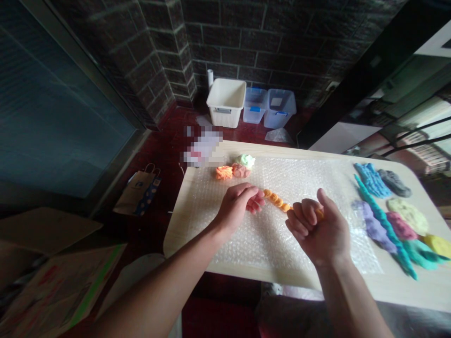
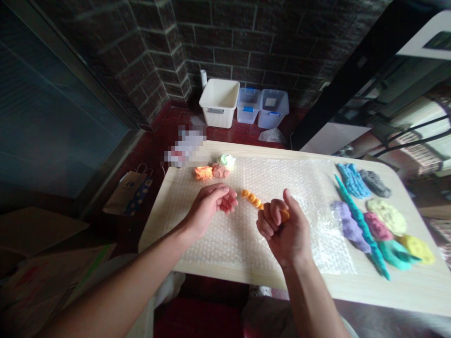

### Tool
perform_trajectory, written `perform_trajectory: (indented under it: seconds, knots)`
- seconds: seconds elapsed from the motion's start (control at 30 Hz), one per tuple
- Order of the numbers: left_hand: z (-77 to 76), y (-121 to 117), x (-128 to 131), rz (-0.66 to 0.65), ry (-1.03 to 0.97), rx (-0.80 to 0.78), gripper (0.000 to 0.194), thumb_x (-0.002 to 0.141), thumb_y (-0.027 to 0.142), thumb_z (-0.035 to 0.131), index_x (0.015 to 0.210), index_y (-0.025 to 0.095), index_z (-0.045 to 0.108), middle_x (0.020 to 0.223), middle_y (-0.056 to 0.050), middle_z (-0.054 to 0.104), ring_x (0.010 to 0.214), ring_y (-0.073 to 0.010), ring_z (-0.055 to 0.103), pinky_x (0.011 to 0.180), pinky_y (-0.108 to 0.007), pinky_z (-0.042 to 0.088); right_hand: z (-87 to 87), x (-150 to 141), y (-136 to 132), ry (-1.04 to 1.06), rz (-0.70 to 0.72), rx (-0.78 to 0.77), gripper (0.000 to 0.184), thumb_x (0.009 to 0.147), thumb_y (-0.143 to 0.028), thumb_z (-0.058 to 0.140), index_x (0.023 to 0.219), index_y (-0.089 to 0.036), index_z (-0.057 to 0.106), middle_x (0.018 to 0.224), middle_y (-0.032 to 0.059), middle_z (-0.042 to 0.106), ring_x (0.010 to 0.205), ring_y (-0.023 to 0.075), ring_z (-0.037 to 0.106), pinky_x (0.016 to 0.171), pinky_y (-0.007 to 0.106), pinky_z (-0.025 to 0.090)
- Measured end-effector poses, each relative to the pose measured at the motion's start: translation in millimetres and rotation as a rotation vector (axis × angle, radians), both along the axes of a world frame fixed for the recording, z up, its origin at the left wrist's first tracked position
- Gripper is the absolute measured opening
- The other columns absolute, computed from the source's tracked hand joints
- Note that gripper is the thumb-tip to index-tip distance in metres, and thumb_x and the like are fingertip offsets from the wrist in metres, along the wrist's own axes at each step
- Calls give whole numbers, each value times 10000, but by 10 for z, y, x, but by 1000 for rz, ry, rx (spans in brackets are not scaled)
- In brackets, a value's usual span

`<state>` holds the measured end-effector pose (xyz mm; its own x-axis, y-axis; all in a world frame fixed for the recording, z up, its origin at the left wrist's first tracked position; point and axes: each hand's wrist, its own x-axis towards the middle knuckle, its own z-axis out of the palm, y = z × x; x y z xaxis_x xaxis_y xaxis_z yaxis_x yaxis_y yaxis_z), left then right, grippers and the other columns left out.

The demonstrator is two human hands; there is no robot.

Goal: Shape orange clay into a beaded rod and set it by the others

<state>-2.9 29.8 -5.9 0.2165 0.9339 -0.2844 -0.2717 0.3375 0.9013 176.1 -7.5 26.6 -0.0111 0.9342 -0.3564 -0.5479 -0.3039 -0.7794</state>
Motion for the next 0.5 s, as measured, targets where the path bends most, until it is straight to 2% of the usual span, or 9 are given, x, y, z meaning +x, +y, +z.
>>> perform_trajectory:
  seconds: [0.07, 0.13, 0.2, 0.3, 0.4, 0.5]
  knots:
    - [-1, 1, -1, 1, 5, -2, 274, 882, 384, 595, 809, 145, 707, 735, -72, 726, 585, -136, 631, 570, -259, 452, 0, -6, 3, -44, -16, 2, 542, 855, -572, 779, 544, -204, 532, 525, -37, 398, 405, 77, 367, 346, 215, 233]
    - [-4, 2, -2, 2, 6, -3, 275, 882, 385, 595, 811, 145, 709, 735, -72, 727, 586, -137, 633, 570, -259, 450, 1, -28, -7, -75, -22, -17, 449, 846, -547, 809, 637, -204, 607, 528, -58, 388, 384, 59, 305, 341, 206, 191]
    - [-8, 3, -3, 3, 2, -2, 271, 881, 382, 598, 813, 144, 709, 735, -69, 726, 588, -134, 633, 570, -257, 448, 0, -45, -18, -47, -5, -37, 491, 854, -548, 802, 597, -205, 563, 504, -81, 298, 384, 52, 212, 348, 208, 168]
    - [-13, 1, -3, 0, -4, 1, 272, 883, 381, 603, 811, 142, 708, 733, -63, 722, 589, -130, 631, 567, -252, 444, -2, -36, -16, 27, 3, -70, 631, 872, -560, 764, 481, -211, 414, 488, -77, 226, 408, 66, 170, 353, 223, 173]
    - [-14, -1, 0, -1, -7, -3, 270, 884, 378, 602, 810, 141, 707, 728, -61, 721, 584, -128, 629, 569, -251, 447, -2, 3, 2, 71, 11, -73, 611, 874, -562, 740, 473, -210, 444, 487, -71, 239, 405, 69, 192, 349, 219, 194]
    - [-11, -2, 4, -1, -3, -8, 259, 879, 369, 601, 805, 143, 703, 726, -63, 724, 580, -129, 627, 568, -253, 449, -12, 34, 6, 77, 22, -79, 558, 890, -555, 738, 515, -216, 504, 458, -82, 249, 354, 62, 186, 316, 214, 162]
